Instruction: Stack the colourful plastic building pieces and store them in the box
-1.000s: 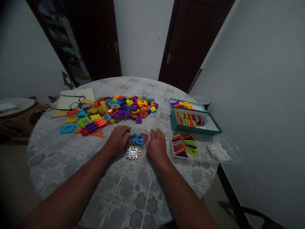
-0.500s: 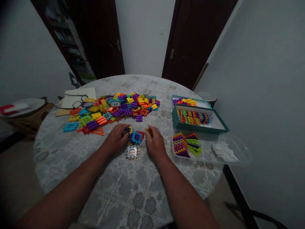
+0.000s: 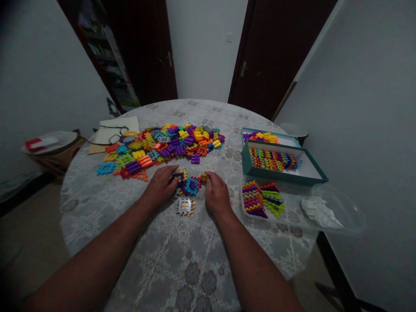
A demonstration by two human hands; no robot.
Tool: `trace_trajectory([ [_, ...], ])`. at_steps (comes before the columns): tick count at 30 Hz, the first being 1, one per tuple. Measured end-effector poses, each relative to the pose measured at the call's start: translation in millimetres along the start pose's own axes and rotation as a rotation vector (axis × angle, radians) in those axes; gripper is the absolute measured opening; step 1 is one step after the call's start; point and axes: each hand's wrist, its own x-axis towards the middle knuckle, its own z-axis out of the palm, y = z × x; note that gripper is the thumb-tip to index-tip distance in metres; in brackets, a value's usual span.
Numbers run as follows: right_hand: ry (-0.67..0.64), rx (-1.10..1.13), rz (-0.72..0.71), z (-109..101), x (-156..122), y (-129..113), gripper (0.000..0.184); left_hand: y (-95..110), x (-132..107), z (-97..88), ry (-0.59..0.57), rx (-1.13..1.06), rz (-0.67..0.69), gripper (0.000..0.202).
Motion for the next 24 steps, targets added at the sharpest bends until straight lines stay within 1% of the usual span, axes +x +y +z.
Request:
trace_trajectory([
  [3,-0.008,0.004,0.009,0.7,-0.6,0.4,0.039,-0.1,-0.4,-1.2,-0.037,0.025,-0.038,0.046],
  [7,0.004,0.021,0.032,1.2,-0.6,-1.2,0.039,2.2,-0.2,-4.5,-0.039,-0.020,-0.040,0.041],
  [12,0.070,0.076,0.105,2.4,-1.6,-2.1,0.037,2.4,1.0,-6.2,0.015,-0.122,0.010,0.035],
  [17,0.089,0.192,0.118,-3.9,-4.6,-0.8,0.036,0.8,1.6,-6.1,0.039,-0.165,0.014,0.033],
  [19,0.036,0.242,0.071,-8.9,-7.9,-3.2,0.033,2.0,1.4,-6.8,0.048,-0.164,0.003,0.033],
  [23,-0.225,0.258,-0.142,-12.1,-16.0,-12.2,0.028,6.8,1.0,-10.5,0.029,-0.168,0.020,0.037],
  [24,-0.265,0.238,-0.194,-10.5,-17.4,-14.3,0.027,7.7,1.1,-11.5,0.012,-0.169,0.034,0.038],
])
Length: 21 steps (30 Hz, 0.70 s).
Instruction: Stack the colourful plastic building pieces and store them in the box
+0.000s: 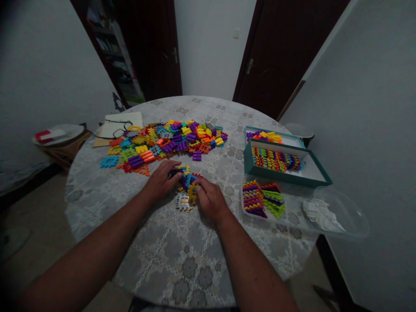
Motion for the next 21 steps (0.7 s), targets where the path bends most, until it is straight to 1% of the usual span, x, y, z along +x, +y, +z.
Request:
trace_trajectory([
  [1,-0.018,-0.026,-0.031,2.7,0.1,-1.1,0.027,0.6,0.1,-0.6,-0.021,0.001,0.013,0.038],
  [3,0.011,-0.072,-0.041,7.6,1.6,-1.2,0.028,0.6,0.3,-0.6,-0.054,0.007,0.032,0.035],
  [6,0.097,-0.098,0.033,10.5,4.5,2.4,0.030,-1.4,-0.1,1.8,-0.069,0.030,0.042,0.035],
  [9,0.156,-0.124,0.073,9.2,6.1,6.8,0.032,-2.5,-1.6,4.0,-0.111,0.085,0.034,0.041],
  [12,0.171,-0.182,0.076,9.4,7.3,10.1,0.032,-0.6,-3.5,1.1,-0.184,0.119,0.003,0.050],
  [14,0.175,-0.232,0.058,10.8,8.4,11.5,0.032,3.0,-5.0,-4.1,-0.232,0.116,-0.015,0.062],
  [17,0.203,-0.292,0.050,11.6,9.8,12.5,0.032,12.9,-8.4,-12.5,-0.331,0.120,-0.015,0.091],
  [19,0.230,-0.325,0.086,10.1,10.6,12.6,0.033,21.8,-11.4,-16.1,-0.414,0.146,-0.002,0.109],
  [21,0.260,-0.357,0.138,7.3,11.3,12.7,0.034,30.5,-13.9,-17.6,-0.490,0.186,0.010,0.122],
])
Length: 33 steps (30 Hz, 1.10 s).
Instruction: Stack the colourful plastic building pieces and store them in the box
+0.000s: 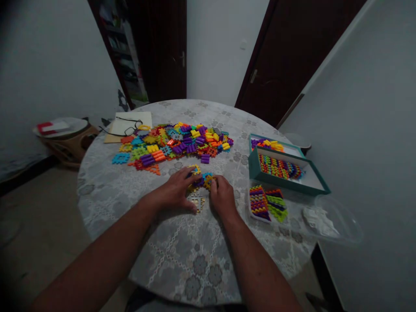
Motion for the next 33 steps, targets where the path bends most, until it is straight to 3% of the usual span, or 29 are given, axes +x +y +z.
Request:
trace_trajectory([
  [3,0.023,-0.042,0.058,-3.0,1.6,1.8,0.037,9.0,-1.3,0.0,-0.055,0.058,-0.012,0.128],
  [6,0.024,-0.059,0.075,-3.7,2.3,3.7,0.039,10.7,0.8,2.3,-0.037,0.091,-0.026,0.117],
  [12,0.038,-0.103,0.062,-4.8,4.4,11.6,0.040,-4.1,12.4,12.5,0.080,0.083,0.027,0.071],
  [18,0.057,-0.083,0.024,-6.2,6.4,19.3,0.038,-23.7,31.9,25.2,0.235,-0.019,0.070,0.054],
  [22,0.036,-0.072,0.027,-5.8,6.3,19.7,0.036,-25.4,43.3,30.1,0.291,-0.055,0.039,0.051],
  [27,0.032,-0.037,0.035,-7.8,5.2,18.7,0.038,-17.0,49.2,27.6,0.299,-0.054,0.020,0.059],
  [30,0.033,0.011,0.078,-11.4,3.9,16.0,0.039,-11.5,40.1,24.6,0.266,-0.041,0.058,0.091],
  [33,0.056,0.039,0.118,-14.9,2.9,12.4,0.040,-7.7,25.5,23.6,0.150,0.005,0.098,0.126],
])
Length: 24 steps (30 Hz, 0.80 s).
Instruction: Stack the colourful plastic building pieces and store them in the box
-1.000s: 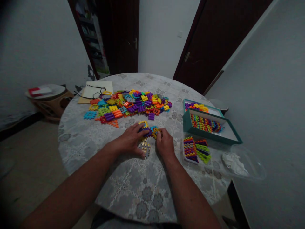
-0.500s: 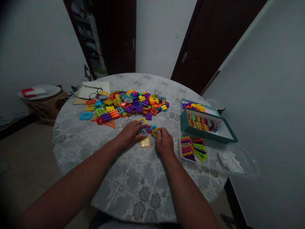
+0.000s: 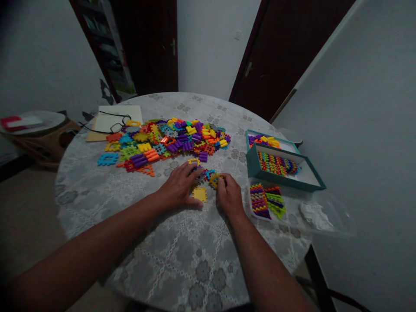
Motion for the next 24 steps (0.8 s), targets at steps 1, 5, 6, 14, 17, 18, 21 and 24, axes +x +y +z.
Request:
trace_trajectory([
  [1,0.003,0.006,0.008,-0.8,-0.3,-0.9,0.040,1.0,-3.7,-0.4,-0.026,0.005,0.003,0.130],
  [5,0.006,0.005,0.021,-2.3,-0.5,-0.3,0.038,1.1,-6.7,1.4,-0.011,0.002,-0.021,0.113],
  [6,0.006,0.006,0.022,-2.3,-0.4,0.7,0.038,0.6,-5.2,2.5,0.002,0.002,-0.024,0.106],
  [14,-0.015,0.030,-0.032,-5.1,-1.4,-3.7,0.029,-7.4,-4.1,5.9,0.117,-0.045,0.016,0.083],
  [17,-0.127,0.068,-0.096,-7.2,-4.8,-13.6,0.028,-10.7,-7.8,-3.5,0.200,-0.135,0.089,0.068],
  [18,-0.172,0.080,-0.139,-7.3,-6.7,-17.6,0.027,-10.8,-8.6,-7.6,0.207,-0.176,0.108,0.062],
  [21,-0.294,0.105,-0.267,-5.7,-13.7,-29.6,0.026,-6.9,-10.4,-17.7,0.097,-0.324,0.131,0.051],
  [24,-0.395,0.124,-0.307,-2.9,-19.8,-37.3,0.028,-1.3,-11.3,-22.4,-0.072,-0.454,0.108,0.038],
])
